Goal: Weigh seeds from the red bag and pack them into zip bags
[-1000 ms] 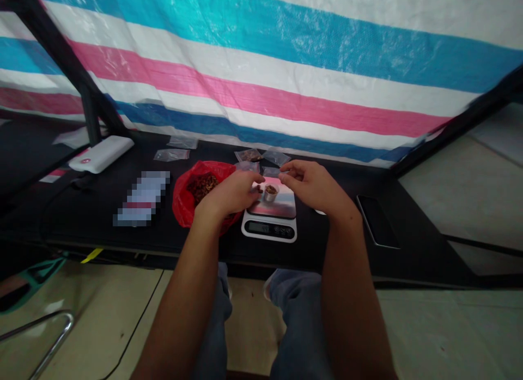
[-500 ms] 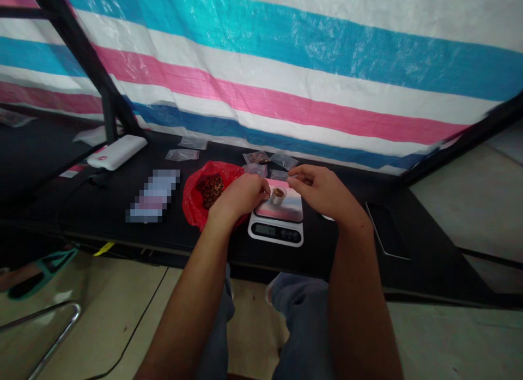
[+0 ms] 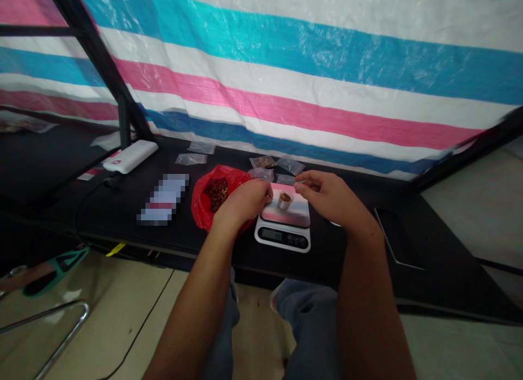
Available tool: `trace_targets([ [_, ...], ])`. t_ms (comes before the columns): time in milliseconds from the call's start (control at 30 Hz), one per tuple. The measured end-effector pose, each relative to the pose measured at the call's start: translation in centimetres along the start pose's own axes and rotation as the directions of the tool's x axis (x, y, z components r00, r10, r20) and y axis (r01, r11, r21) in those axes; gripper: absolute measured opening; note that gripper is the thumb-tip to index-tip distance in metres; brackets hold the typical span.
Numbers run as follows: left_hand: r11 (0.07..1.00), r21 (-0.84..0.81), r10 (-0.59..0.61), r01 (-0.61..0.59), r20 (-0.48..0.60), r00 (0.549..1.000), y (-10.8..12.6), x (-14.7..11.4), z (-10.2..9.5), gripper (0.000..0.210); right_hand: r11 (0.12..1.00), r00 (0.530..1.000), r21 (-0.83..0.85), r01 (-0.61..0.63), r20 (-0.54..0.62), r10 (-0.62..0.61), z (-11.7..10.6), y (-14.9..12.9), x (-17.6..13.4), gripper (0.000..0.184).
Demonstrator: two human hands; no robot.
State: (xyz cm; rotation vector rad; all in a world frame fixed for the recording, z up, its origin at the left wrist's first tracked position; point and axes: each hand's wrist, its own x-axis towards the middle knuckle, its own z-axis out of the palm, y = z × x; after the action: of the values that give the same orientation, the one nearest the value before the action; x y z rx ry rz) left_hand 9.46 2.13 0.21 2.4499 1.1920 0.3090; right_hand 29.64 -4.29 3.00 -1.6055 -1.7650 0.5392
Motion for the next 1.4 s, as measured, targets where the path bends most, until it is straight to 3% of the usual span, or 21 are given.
trace_targets([
  [333, 0.997, -0.063, 0.048, -0.053, -0.074, 0.996, -0.5, -0.4, -0.6, 0.024, 1.0, 1.0, -0.017, 0.026, -0.006, -0.027, -0.2, 0.2, 0.0, 0.019],
  [567, 0.996, 0.01, 0.088, -0.088, 0.025, 0.996, -0.2, -0.7, -0.5, 0.04, 1.0, 1.0, -0.012, 0.01, -0.023, -0.01, -0.1, 0.2, 0.0, 0.02],
  [800, 0.993, 0.004, 0.118, -0.118, 0.033, 0.992, 0.0, -0.3, 0.0, 0.031, 0.999, 0.999, 0.0, 0.034, -0.019, -0.034, 0.0, 0.5, 0.0, 0.02],
  [1067, 0.998, -0.002, 0.066, -0.066, 0.03, 0.997, -0.2, -0.4, -0.3, 0.02, 1.0, 0.999, -0.012, 0.028, -0.016, -0.029, -0.2, 0.3, -0.2, 0.018],
  [1200, 0.995, -0.048, 0.082, -0.082, -0.02, 0.996, -0.2, -0.8, -1.1, 0.02, 1.0, 1.0, -0.014, 0.014, -0.015, -0.015, -0.4, 0.3, -0.2, 0.019],
  [1400, 0.976, -0.127, 0.149, -0.175, -0.191, 0.97, 1.1, -0.5, -1.5, 0.018, 1.0, 1.0, 0.021, 0.014, -0.006, -0.013, -0.1, 0.4, -0.1, 0.017],
])
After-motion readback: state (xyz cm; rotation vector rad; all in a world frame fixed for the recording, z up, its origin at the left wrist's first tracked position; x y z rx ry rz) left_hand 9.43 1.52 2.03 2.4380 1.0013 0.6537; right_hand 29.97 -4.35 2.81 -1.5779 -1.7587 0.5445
